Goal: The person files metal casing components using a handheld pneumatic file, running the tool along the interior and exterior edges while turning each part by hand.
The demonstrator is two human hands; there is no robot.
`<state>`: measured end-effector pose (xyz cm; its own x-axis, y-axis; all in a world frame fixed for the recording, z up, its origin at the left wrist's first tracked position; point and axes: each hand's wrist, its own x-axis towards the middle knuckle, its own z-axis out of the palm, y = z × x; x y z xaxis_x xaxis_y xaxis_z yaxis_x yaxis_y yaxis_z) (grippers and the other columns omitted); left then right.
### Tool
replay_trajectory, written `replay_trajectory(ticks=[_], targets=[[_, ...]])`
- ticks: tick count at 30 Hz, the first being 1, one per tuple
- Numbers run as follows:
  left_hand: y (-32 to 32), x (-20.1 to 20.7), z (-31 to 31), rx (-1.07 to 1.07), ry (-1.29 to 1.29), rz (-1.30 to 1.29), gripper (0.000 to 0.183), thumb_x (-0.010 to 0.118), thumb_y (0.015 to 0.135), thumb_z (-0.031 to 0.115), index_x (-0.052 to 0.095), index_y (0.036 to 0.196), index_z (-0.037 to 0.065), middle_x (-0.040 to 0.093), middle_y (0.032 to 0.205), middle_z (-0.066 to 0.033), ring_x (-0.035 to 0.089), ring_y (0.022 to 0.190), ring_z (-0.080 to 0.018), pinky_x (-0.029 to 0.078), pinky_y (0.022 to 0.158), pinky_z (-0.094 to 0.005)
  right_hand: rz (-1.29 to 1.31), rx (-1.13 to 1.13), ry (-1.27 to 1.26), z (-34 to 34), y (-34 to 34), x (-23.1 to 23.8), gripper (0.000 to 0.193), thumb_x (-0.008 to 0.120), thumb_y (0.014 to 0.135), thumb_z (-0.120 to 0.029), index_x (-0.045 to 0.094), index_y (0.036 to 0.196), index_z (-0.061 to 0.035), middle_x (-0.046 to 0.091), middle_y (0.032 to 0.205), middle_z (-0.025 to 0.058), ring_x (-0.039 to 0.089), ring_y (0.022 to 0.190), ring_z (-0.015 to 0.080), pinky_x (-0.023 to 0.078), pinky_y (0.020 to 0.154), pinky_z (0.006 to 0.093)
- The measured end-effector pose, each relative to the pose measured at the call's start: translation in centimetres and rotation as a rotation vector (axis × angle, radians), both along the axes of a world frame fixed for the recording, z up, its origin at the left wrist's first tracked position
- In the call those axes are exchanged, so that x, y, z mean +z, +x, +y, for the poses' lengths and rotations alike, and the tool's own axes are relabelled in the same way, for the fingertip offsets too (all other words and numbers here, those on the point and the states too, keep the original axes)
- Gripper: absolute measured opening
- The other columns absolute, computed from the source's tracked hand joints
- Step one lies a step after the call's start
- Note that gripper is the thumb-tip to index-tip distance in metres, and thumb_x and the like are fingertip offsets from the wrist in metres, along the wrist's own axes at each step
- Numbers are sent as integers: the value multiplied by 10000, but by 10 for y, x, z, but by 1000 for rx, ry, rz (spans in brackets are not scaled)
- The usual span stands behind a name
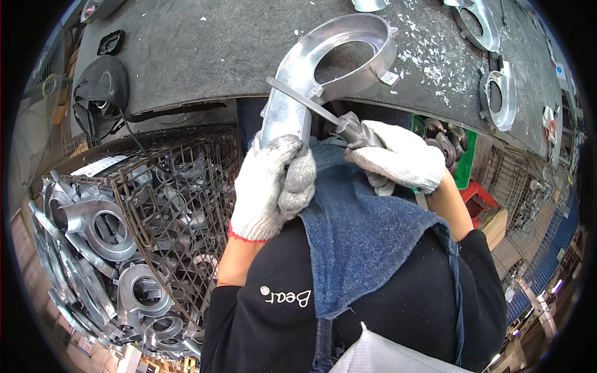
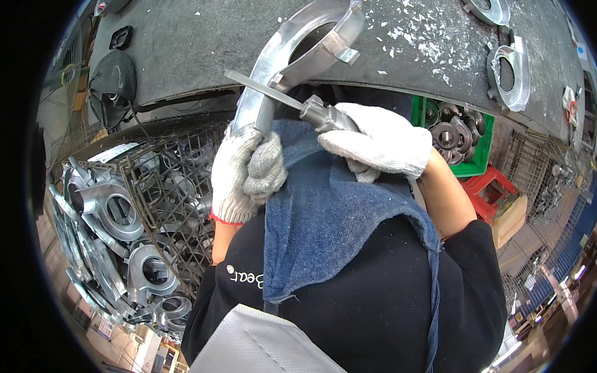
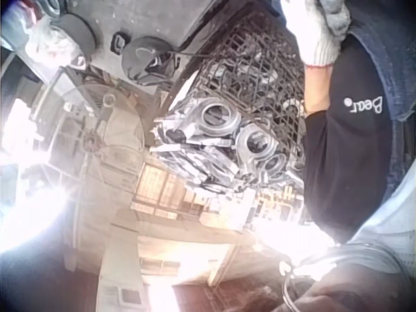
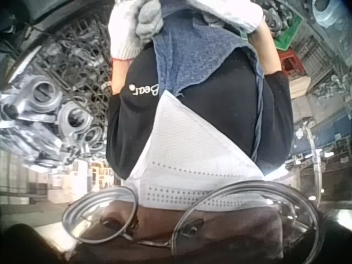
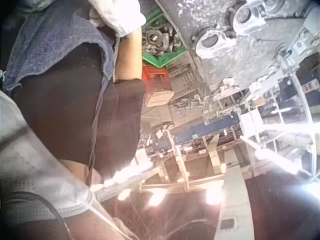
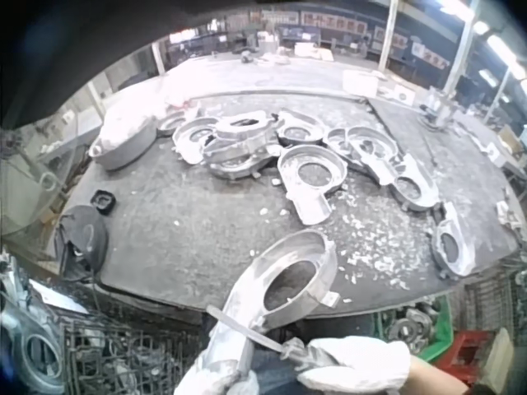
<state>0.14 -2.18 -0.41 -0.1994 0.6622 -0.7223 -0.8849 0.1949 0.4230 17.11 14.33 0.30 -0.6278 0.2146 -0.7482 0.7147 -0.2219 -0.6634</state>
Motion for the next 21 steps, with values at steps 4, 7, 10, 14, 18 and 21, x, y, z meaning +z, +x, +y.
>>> replay_trajectory(ticks=[4, 7, 10, 14, 18, 21], targets=[[1, -7, -4, -6, 108, -90, 213, 593, 966, 148, 515, 1159, 104, 524, 704, -50, 434, 427, -118, 306, 344, -252, -2, 71, -111, -3, 1, -1, 368, 692, 930, -389, 605, 1092, -70, 590, 704, 20, 560, 549, 88, 490, 489, 264], [5, -8, -4, 18, -67, 27, 213, 587, 993, 176, 523, 1181, 99, 549, 739, -50, 456, 446, -115, 317, 351, -251, 109, 472, 241, -5, 4, 4, 528, 641, 906, -572, 632, 1106, -84, 680, 814, 100, 671, 758, 241, 515, 713, 398], [9, -6, -1, 68, -90, 14, 196, 563, 997, 202, 540, 1041, 12, 528, 631, -71, 385, 340, -130, 290, 296, -276, 76, 523, 324, -7, 7, 10, 507, 652, 902, -554, 635, 1078, -79, 686, 801, 102, 696, 771, 245, 521, 706, 403], [12, 2, -4, 27, -4, 265, 223, 548, 992, 181, 496, 1149, 32, 562, 708, -93, 422, 370, -140, 328, 317, -275, -15, 42, 247, -6, 8, 13, 436, 676, 910, -471, 631, 1073, -69, 676, 704, 65, 676, 560, 169, 540, 612, 330], [11, -5, -9, -17, -54, 417, 271, 598, 966, 185, 496, 1191, 72, 575, 731, -55, 523, 478, -107, 390, 366, -266, 20, 12, 485, -6, 3, -1, 447, 682, 914, -458, 623, 1071, -43, 680, 710, 85, 691, 581, 181, 539, 612, 327], [8, -22, -10, -86, -117, 703, 469, 587, 970, 213, 414, 1370, 40, 624, 813, -98, 577, 548, -137, 481, 478, -280, 112, -148, 338, -3, 6, -10, 435, 669, 931, -443, 613, 1059, -31, 656, 685, 94, 669, 554, 183, 531, 588, 322]])
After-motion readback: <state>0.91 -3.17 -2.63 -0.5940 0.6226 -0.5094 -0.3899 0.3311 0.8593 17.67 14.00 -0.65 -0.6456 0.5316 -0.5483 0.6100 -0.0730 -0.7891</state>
